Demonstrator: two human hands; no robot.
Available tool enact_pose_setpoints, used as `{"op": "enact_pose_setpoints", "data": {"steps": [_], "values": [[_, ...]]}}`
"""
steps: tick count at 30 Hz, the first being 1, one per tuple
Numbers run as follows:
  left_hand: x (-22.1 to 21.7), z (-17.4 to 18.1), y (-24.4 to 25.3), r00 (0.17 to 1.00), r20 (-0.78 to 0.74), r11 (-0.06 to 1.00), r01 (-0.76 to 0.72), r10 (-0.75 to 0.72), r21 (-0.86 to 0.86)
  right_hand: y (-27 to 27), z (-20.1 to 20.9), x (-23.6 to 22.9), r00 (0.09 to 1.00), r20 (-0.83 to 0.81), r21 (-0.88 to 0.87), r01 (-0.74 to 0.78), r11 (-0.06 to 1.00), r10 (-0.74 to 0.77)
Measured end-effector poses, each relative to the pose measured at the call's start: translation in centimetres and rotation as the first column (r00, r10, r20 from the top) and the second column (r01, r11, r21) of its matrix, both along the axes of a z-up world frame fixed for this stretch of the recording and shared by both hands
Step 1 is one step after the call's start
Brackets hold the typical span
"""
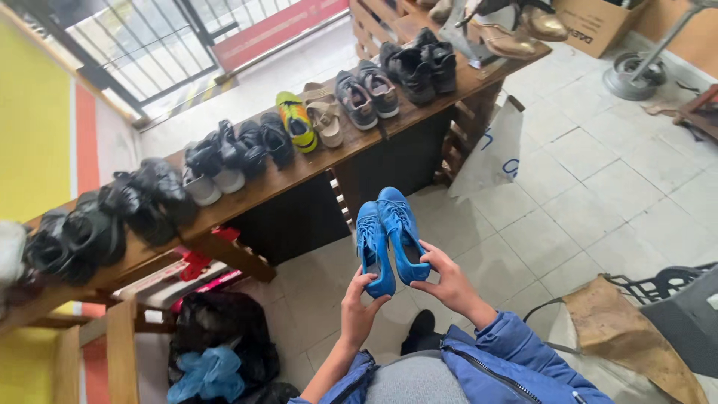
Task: The person repeatedly picks up pairs of shoes from a wooden shelf, walks to a workbench, and places them in a row. This is done for several pairs of sneakers and boots. The person also briefly handles a plastic bag containing small items.
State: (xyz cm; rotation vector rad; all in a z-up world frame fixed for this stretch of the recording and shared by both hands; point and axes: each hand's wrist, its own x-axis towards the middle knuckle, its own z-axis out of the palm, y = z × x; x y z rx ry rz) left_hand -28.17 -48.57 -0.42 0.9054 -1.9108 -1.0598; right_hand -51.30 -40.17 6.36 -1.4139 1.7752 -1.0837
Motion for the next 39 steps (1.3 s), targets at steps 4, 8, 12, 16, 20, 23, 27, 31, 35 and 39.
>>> {"op": "enact_pose_setpoints", "data": {"steps": [4, 8, 12, 16, 20, 23, 27, 31, 35, 39], "values": [[-6.2, 0.4, -4.0, 0.994, 0.044, 0.995, 0.101, -0.102, 0.023, -1.9, -0.7, -5.7, 0.996, -0.054, -0.085, 0.072, 0.994, -0.077], [-12.2, 0.7, -7.2, 0.981, 0.031, 0.981, 0.194, -0.194, 0.010, -2.5, 0.3, -10.5, 0.986, -0.039, -0.025, 0.158, 0.987, -0.159], [-18.0, 0.2, -9.2, 0.960, 0.041, 0.961, 0.275, -0.275, 0.017, -2.6, 0.0, -15.1, 0.962, -0.082, 0.014, 0.261, 0.965, -0.259], [-23.5, -0.2, -11.0, 0.924, 0.046, 0.925, 0.379, -0.379, 0.009, -2.2, -0.7, -18.9, 0.927, -0.130, -0.003, 0.353, 0.935, -0.351], [-29.1, -0.1, -13.4, 0.862, 0.096, 0.867, 0.497, -0.497, 0.035, -2.4, -2.2, -22.6, 0.871, -0.135, 0.057, 0.484, 0.873, -0.473], [-33.6, 0.0, -15.0, 0.803, 0.095, 0.808, 0.587, -0.588, 0.045, -2.8, -2.8, -25.4, 0.828, -0.133, 0.067, 0.556, 0.829, -0.544], [-40.3, -0.8, -18.2, 0.710, 0.068, 0.712, 0.702, -0.701, 0.012, -4.0, -3.6, -29.9, 0.761, -0.146, 0.035, 0.643, 0.765, -0.633], [-46.9, 0.5, -20.8, 0.664, 0.081, 0.668, 0.744, -0.744, 0.034, -6.0, -1.2, -33.4, 0.695, -0.099, 0.031, 0.718, 0.696, -0.712], [-52.6, 1.4, -22.8, 0.567, 0.086, 0.572, 0.819, -0.819, 0.049, -7.1, -1.6, -36.4, 0.629, -0.077, -0.007, 0.776, 0.631, -0.774], [-58.2, -0.7, -23.2, 0.500, 0.070, 0.503, 0.862, -0.863, 0.055, -6.8, -4.6, -39.8, 0.522, -0.079, 0.001, 0.852, 0.524, -0.849]]}}
